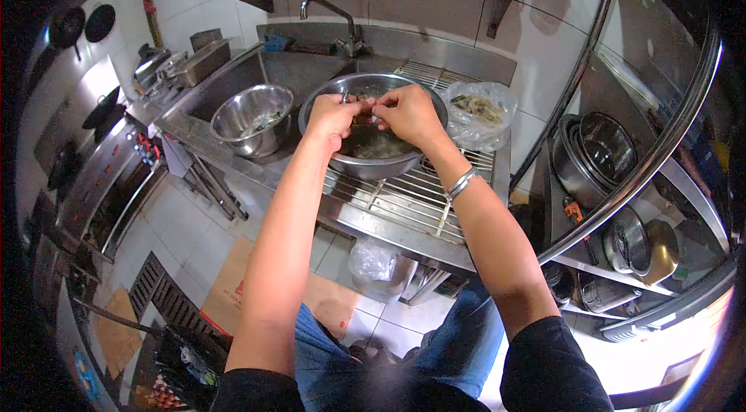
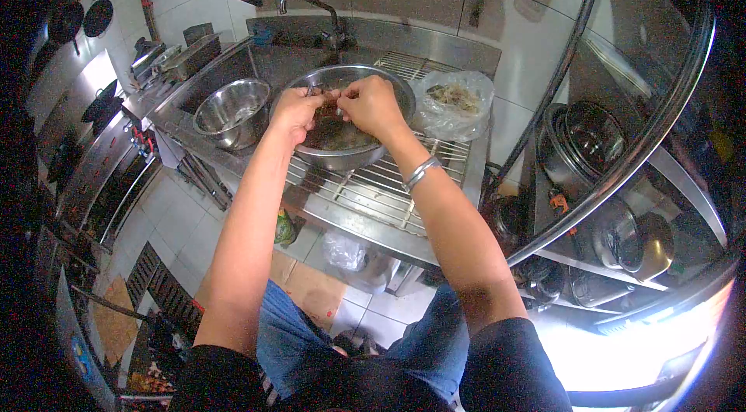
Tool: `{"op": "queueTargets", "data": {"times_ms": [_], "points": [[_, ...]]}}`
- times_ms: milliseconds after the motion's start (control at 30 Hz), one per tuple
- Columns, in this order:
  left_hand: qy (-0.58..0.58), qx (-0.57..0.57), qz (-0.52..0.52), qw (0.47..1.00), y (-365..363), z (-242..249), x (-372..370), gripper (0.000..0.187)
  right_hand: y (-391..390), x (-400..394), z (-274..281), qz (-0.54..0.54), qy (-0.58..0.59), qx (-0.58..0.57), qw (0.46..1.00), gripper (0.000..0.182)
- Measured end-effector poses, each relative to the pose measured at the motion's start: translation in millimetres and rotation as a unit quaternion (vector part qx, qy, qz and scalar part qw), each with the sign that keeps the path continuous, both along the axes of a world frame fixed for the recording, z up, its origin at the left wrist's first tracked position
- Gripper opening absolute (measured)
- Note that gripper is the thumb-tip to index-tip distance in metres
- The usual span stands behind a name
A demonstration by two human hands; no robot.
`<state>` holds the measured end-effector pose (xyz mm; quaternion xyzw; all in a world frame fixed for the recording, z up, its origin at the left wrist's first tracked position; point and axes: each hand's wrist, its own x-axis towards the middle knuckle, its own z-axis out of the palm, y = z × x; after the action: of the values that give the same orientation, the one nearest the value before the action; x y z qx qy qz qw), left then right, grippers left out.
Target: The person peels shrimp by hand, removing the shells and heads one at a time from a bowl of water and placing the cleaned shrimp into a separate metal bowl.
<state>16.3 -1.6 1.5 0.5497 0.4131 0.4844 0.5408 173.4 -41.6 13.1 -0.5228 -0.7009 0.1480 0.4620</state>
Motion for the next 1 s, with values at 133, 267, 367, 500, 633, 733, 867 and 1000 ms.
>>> {"op": "queueTargets", "data": {"times_ms": [133,267,367,500,633,733,867,1000], "points": [[0.008,0.002,-0.027,1.000,-4,2,-2,0.009,-6,-2,6,-0.015,0.005,-0.027,1.000,0.018],[0.038,-0.005,-0.036,0.999,-3,6,-5,0.008,4,1,0,-0.044,-0.019,-0.009,0.999,0.023],[-0.010,-0.018,-0.053,0.998,1,0,-6,0.008,15,4,-9,-0.030,0.055,-0.045,0.997,0.025],[-0.045,-0.035,-0.108,0.993,3,4,-6,0.014,17,10,-10,0.079,0.244,-0.189,0.948,0.030],[-0.072,-0.039,-0.107,0.991,6,0,-5,0.017,11,8,-6,0.074,0.245,-0.218,0.942,0.020],[-0.095,-0.031,-0.052,0.994,5,2,-4,0.016,16,9,-6,0.007,0.255,-0.134,0.958,0.020],[-0.109,-0.020,-0.045,0.993,3,1,-2,0.016,12,13,-5,-0.008,0.283,-0.093,0.954,0.016],[-0.083,-0.016,-0.022,0.996,0,2,-1,0.014,17,11,-9,0.051,0.333,-0.061,0.939,0.013]]}}
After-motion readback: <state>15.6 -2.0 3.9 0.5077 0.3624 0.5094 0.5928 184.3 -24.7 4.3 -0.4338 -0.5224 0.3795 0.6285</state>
